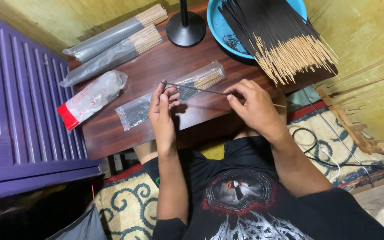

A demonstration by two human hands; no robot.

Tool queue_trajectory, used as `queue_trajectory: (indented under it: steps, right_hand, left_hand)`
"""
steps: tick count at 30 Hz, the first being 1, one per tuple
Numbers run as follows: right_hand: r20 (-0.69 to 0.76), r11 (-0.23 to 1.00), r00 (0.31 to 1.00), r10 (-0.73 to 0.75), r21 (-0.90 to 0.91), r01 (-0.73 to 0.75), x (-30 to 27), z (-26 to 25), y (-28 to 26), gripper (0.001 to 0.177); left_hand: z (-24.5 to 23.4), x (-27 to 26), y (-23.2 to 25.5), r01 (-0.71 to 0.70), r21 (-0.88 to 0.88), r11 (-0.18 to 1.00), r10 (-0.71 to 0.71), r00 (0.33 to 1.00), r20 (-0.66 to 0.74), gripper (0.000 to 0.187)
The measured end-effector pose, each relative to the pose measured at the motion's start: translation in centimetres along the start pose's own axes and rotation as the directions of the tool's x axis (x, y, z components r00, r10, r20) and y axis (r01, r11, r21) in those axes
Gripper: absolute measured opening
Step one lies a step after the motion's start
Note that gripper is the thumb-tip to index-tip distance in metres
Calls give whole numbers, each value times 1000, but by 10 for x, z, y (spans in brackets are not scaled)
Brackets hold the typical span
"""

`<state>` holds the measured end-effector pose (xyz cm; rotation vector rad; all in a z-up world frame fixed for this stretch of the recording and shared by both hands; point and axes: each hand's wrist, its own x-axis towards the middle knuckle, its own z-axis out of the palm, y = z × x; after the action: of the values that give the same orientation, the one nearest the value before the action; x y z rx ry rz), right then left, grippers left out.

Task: The person is manually packing bundles of incense sticks into clear plastic sleeves on a wooden table.

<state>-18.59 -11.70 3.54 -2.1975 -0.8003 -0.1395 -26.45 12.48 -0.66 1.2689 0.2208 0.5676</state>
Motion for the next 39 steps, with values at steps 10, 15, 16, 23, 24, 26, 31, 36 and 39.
queue_trajectory:
  steps: [10,15,16,23,24,26,31,36,39]
  right_hand:
    - [63,991,992,-110,-73,115,12,1,-14,15]
    - [55,983,987,-153,-90,158,22,-1,-12,14]
    - [44,977,985,-166,-130,171,26,0,-12,14]
    - [-69,949,947,-312,-75,307,37,3,-21,19]
    - [-69,948,947,-315,-76,310,36,7,-24,19]
    - [-318,916,866,-385,-22,399,32,16,-29,22]
    - [-607,829,755,-246,271,488,-8,77,-21,17]
    - [-241,738,968,63,665,117,-14,120,-31,36]
    - [-4,472,979,202,877,-93,-9,143,-25,45]
  left_hand:
    - [-33,-3,-17,-59,-97,993,44,987,-157,31]
    - [-32,-9,-15,-64,-146,987,38,984,-176,25]
    - [-31,-10,-15,-69,-159,985,38,981,-191,24]
    - [-37,-13,-27,-116,-174,978,61,954,-294,22]
    - [-35,-12,-25,-118,-175,977,62,954,-294,22]
    - [-32,-13,-19,-137,-204,969,58,935,-351,20]
    - [-28,-11,-22,-176,-242,954,64,910,-410,19]
    - [-8,-16,-30,-170,-263,950,54,917,-396,18]
    - [0,-24,-34,-159,-241,957,62,929,-365,19]
